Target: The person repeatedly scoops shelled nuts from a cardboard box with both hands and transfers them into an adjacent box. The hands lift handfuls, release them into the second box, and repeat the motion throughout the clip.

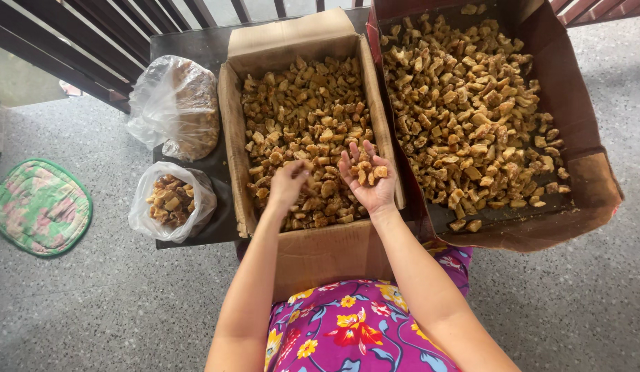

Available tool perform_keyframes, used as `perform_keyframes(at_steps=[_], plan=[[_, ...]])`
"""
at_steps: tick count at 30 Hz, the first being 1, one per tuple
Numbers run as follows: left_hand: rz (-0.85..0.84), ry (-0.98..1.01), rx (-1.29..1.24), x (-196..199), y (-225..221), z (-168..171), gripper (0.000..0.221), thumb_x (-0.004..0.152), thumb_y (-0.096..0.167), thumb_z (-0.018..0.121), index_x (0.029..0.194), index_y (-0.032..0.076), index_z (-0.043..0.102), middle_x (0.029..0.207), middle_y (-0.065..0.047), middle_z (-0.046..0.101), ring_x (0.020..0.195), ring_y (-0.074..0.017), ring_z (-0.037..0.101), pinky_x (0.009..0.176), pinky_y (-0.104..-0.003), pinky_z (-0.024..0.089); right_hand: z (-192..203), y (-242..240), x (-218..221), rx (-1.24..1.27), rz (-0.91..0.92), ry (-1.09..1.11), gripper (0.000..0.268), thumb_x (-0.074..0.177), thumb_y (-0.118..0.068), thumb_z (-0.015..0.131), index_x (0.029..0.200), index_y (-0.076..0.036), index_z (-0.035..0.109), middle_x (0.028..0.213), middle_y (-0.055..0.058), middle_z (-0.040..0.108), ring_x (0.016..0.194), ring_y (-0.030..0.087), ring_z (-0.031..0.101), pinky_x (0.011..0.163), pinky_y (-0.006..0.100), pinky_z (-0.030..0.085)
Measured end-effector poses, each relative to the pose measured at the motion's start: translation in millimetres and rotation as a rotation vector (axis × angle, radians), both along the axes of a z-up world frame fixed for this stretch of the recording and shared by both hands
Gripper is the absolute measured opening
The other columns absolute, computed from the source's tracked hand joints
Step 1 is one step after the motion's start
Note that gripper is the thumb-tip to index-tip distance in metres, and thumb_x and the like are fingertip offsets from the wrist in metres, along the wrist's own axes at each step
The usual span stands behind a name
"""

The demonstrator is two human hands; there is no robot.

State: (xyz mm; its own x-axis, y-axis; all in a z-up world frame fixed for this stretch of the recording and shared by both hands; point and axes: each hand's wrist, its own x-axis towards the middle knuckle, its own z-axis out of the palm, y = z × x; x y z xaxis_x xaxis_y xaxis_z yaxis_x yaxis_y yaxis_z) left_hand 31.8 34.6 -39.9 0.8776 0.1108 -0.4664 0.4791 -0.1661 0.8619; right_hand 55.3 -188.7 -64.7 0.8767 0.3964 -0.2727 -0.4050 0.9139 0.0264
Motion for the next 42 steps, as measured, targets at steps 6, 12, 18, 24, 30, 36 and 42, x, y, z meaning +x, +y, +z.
perform_keyframes(at_steps=[6, 12, 18, 24, 30, 36, 42], plan=[[-0.054, -0.128, -0.208, 4, -5, 64, 0.036, 0.102, 0.015, 0.059, 0.137, 0.006, 0.061, 0.109, -0.008, 0.074, 0.094, -0.0168, 0.072, 0.091, -0.033, 0.061, 20, 8, -2, -0.043, 0.187, -0.179, 0.05, 0.089, -0.018, 0.06, 0.138, -0.014, 0.064, 0.142, 0.015, 0.062, 0.136, 0.042, 0.052, 0.116, 0.061, 0.046], [-0.223, -0.262, 0.342, 33, -26, 65, 0.037, 0.102, 0.015, 0.056, 0.139, 0.014, 0.06, 0.124, -0.011, 0.067, 0.106, -0.0228, 0.07, 0.101, -0.044, 0.05, -7, -3, -1, 0.096, 0.061, -0.062, 0.036, 0.101, -0.017, 0.06, 0.135, -0.011, 0.068, 0.133, 0.016, 0.066, 0.116, 0.033, 0.064, 0.097, 0.045, 0.059], [-0.34, -0.321, 0.653, 26, -12, 1, 0.027, 0.1, 0.014, 0.063, 0.126, 0.009, 0.07, 0.113, -0.011, 0.078, 0.107, -0.0259, 0.071, 0.112, -0.049, 0.041, -30, -8, 5, 0.007, -0.023, 0.022, 0.024, 0.1, -0.017, 0.067, 0.123, -0.01, 0.071, 0.123, 0.015, 0.068, 0.104, 0.03, 0.068, 0.085, 0.039, 0.061], [-0.122, 0.021, 0.096, 23, 13, 5, 0.03, 0.102, 0.027, 0.065, 0.123, 0.007, 0.071, 0.108, -0.006, 0.078, 0.099, -0.0155, 0.07, 0.087, -0.036, 0.055, 6, 0, 0, -0.037, 0.006, 0.021, 0.028, 0.095, -0.028, 0.067, 0.118, -0.012, 0.07, 0.125, 0.012, 0.069, 0.114, 0.033, 0.066, 0.095, 0.048, 0.061], [-0.132, 0.033, 0.128, 21, 8, 23, 0.037, 0.098, 0.022, 0.067, 0.126, 0.0, 0.06, 0.108, -0.01, 0.076, 0.088, -0.0182, 0.073, 0.083, -0.034, 0.058, 41, -6, 5, -0.05, -0.023, -0.059, 0.032, 0.1, -0.033, 0.067, 0.122, -0.011, 0.071, 0.128, 0.015, 0.069, 0.116, 0.034, 0.065, 0.101, 0.051, 0.056], [-0.038, -0.014, -0.361, 27, -2, 12, 0.034, 0.104, 0.019, 0.058, 0.129, -0.003, 0.063, 0.11, -0.011, 0.073, 0.095, -0.0165, 0.073, 0.088, -0.032, 0.064, 51, -39, 29, -0.032, -0.084, -0.098, 0.03, 0.101, -0.032, 0.066, 0.125, -0.015, 0.072, 0.13, 0.013, 0.069, 0.115, 0.029, 0.066, 0.1, 0.047, 0.058], [0.066, 0.001, -0.806, 10, 11, -3, 0.035, 0.108, 0.017, 0.051, 0.132, -0.006, 0.061, 0.106, -0.011, 0.072, 0.094, -0.0187, 0.072, 0.086, -0.032, 0.063, 34, -11, 15, -0.016, -0.009, 0.002, 0.032, 0.101, -0.035, 0.063, 0.124, -0.014, 0.072, 0.128, 0.013, 0.069, 0.113, 0.03, 0.066, 0.097, 0.048, 0.057]])
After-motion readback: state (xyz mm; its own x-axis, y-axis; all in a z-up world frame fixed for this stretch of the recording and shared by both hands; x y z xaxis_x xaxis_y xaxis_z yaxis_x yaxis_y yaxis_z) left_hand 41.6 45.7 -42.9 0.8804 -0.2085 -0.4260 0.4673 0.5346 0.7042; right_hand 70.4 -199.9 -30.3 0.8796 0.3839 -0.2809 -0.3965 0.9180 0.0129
